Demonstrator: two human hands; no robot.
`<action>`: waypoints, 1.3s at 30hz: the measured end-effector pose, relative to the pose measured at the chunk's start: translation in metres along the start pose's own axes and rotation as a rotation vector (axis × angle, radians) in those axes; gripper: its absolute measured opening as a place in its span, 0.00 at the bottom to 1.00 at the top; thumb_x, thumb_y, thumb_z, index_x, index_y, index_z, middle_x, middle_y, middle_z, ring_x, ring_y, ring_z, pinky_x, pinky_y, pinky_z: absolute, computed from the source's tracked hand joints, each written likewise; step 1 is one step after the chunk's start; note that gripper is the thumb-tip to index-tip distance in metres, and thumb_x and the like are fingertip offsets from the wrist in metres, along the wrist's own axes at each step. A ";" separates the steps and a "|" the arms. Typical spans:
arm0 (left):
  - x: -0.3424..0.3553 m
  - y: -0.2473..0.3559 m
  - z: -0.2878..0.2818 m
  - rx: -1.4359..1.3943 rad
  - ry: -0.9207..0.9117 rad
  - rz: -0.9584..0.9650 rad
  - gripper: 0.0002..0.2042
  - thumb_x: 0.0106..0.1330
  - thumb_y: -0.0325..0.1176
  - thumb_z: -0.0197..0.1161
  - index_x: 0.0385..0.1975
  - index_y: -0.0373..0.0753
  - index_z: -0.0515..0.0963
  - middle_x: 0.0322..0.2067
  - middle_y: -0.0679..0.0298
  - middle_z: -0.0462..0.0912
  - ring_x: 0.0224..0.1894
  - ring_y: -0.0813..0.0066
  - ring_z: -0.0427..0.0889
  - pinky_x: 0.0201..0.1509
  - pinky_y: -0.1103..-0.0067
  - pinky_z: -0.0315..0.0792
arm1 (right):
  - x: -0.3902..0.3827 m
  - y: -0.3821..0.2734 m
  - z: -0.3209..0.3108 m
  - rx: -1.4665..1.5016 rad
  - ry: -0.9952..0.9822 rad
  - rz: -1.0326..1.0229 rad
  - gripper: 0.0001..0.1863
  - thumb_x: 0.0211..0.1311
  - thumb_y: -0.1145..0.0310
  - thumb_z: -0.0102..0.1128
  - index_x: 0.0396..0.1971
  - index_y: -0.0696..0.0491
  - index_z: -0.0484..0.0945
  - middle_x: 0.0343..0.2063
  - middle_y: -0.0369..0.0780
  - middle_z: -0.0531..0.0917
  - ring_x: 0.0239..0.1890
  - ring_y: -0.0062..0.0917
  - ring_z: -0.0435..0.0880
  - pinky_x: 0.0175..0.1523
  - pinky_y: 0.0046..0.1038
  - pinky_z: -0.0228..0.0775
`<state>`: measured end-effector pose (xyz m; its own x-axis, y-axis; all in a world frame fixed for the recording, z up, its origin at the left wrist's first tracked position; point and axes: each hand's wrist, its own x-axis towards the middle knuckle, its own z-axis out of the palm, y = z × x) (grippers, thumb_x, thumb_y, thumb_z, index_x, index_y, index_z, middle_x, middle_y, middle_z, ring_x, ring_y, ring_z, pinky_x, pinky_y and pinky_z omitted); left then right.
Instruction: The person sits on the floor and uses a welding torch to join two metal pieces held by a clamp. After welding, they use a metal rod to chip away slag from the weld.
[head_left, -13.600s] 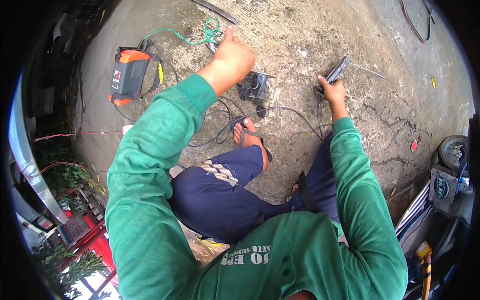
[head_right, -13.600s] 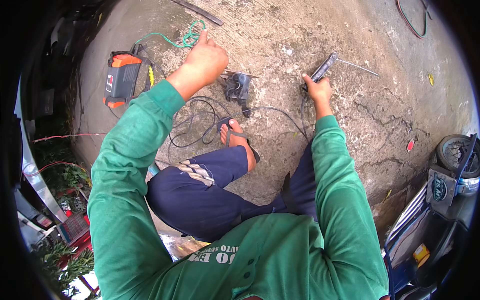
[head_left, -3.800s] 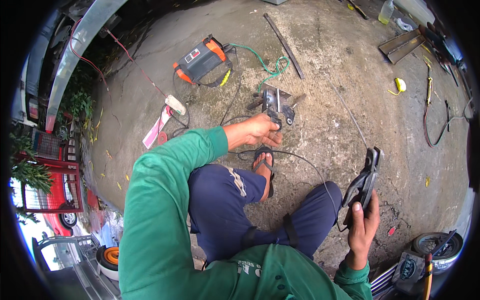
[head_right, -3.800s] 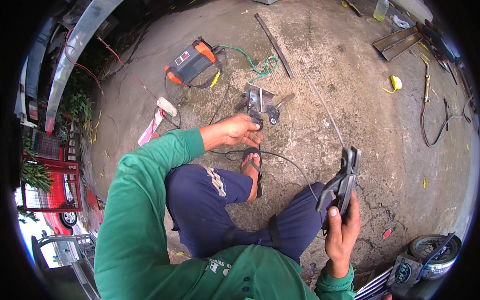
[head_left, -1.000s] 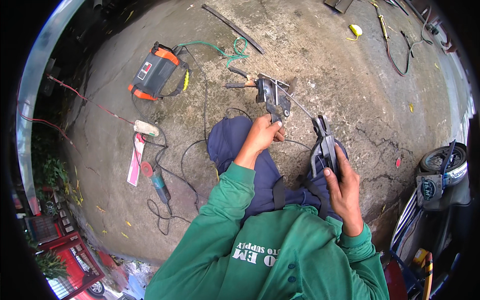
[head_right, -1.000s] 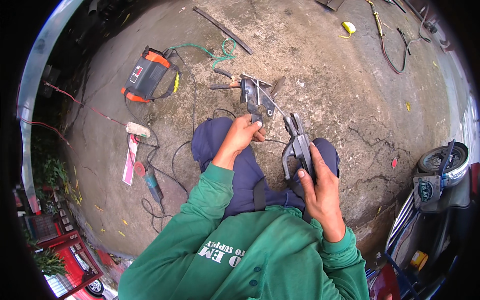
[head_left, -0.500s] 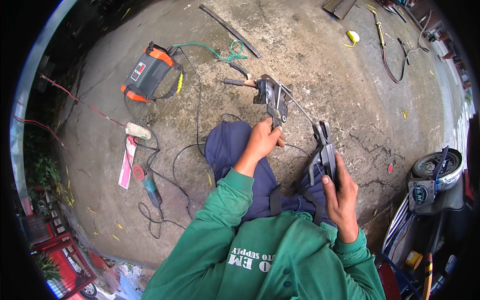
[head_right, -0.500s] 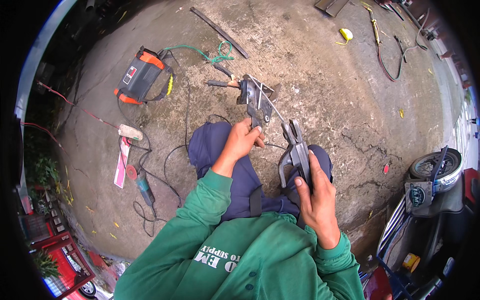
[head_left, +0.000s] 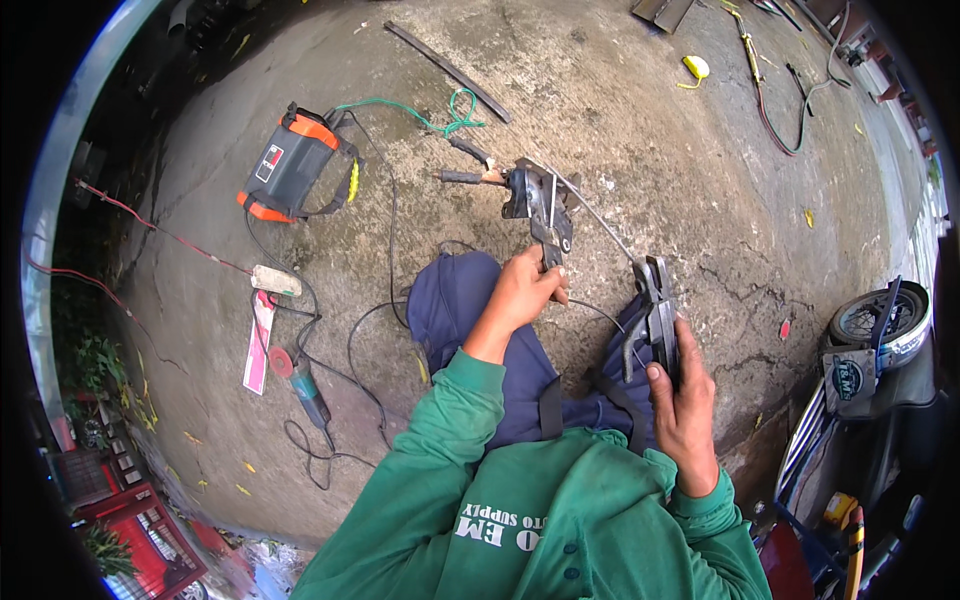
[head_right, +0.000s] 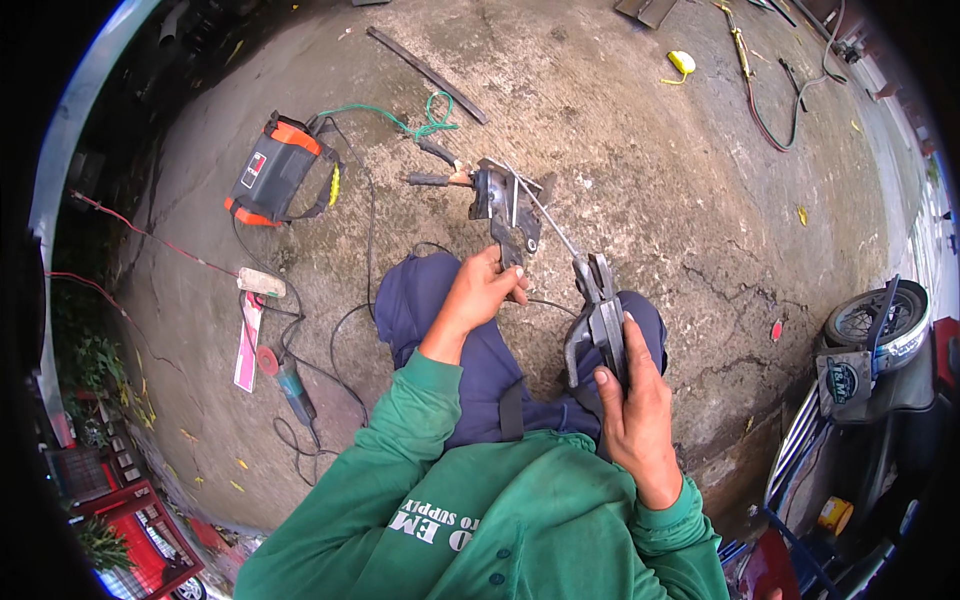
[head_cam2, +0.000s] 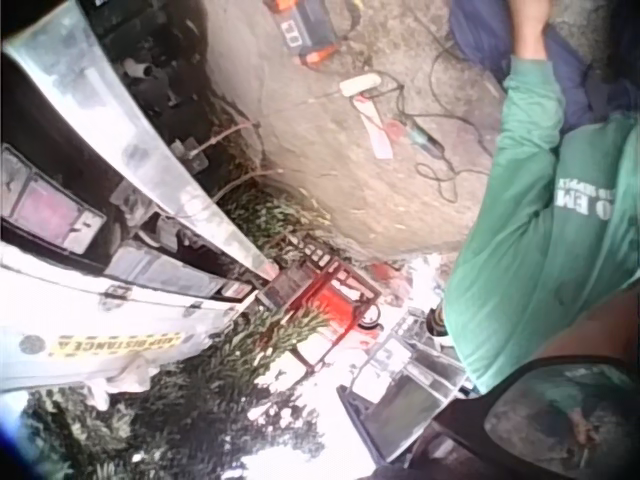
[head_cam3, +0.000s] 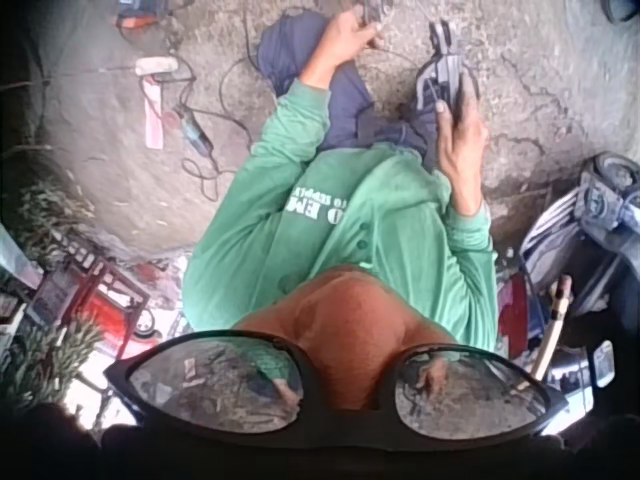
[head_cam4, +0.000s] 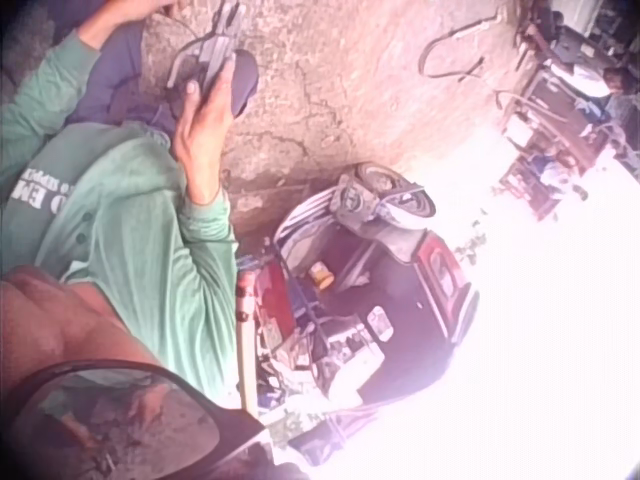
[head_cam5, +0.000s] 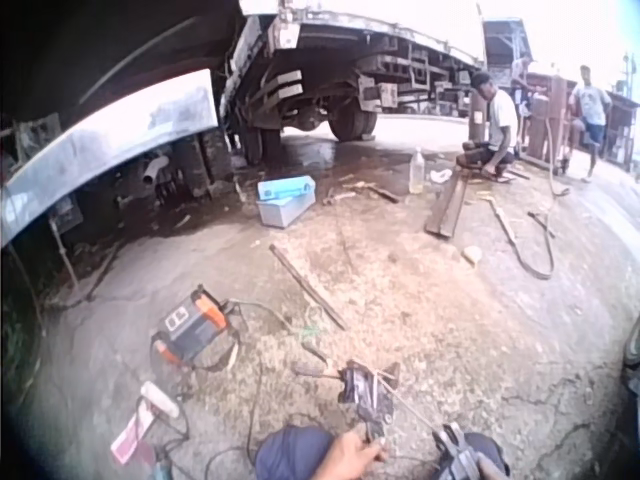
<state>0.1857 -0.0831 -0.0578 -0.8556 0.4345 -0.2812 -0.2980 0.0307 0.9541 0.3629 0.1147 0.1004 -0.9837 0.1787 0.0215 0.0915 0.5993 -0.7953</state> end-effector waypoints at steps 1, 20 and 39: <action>-0.001 0.003 0.001 -0.013 -0.012 -0.018 0.08 0.75 0.23 0.57 0.47 0.26 0.74 0.34 0.54 0.86 0.29 0.69 0.89 0.37 0.74 0.83 | 0.001 0.001 0.001 0.001 -0.006 0.003 0.32 0.72 0.75 0.62 0.73 0.66 0.64 0.61 0.60 0.79 0.64 0.50 0.82 0.67 0.38 0.72; 0.003 -0.003 0.002 -0.041 -0.044 0.016 0.06 0.72 0.22 0.62 0.41 0.27 0.72 0.33 0.53 0.85 0.30 0.69 0.90 0.35 0.74 0.82 | 0.015 0.009 0.009 -0.014 -0.045 -0.050 0.30 0.75 0.73 0.61 0.71 0.67 0.66 0.59 0.60 0.81 0.62 0.51 0.83 0.68 0.39 0.72; 0.001 -0.003 0.002 -0.046 -0.050 0.028 0.05 0.73 0.22 0.62 0.39 0.28 0.72 0.33 0.53 0.85 0.30 0.70 0.89 0.34 0.75 0.81 | 0.019 0.009 0.010 -0.014 -0.070 -0.022 0.30 0.75 0.72 0.59 0.72 0.67 0.66 0.57 0.60 0.82 0.60 0.52 0.83 0.65 0.40 0.73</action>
<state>0.1863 -0.0810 -0.0608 -0.8419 0.4793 -0.2480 -0.2945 -0.0232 0.9554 0.3430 0.1152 0.0877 -0.9938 0.1107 -0.0042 0.0716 0.6133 -0.7866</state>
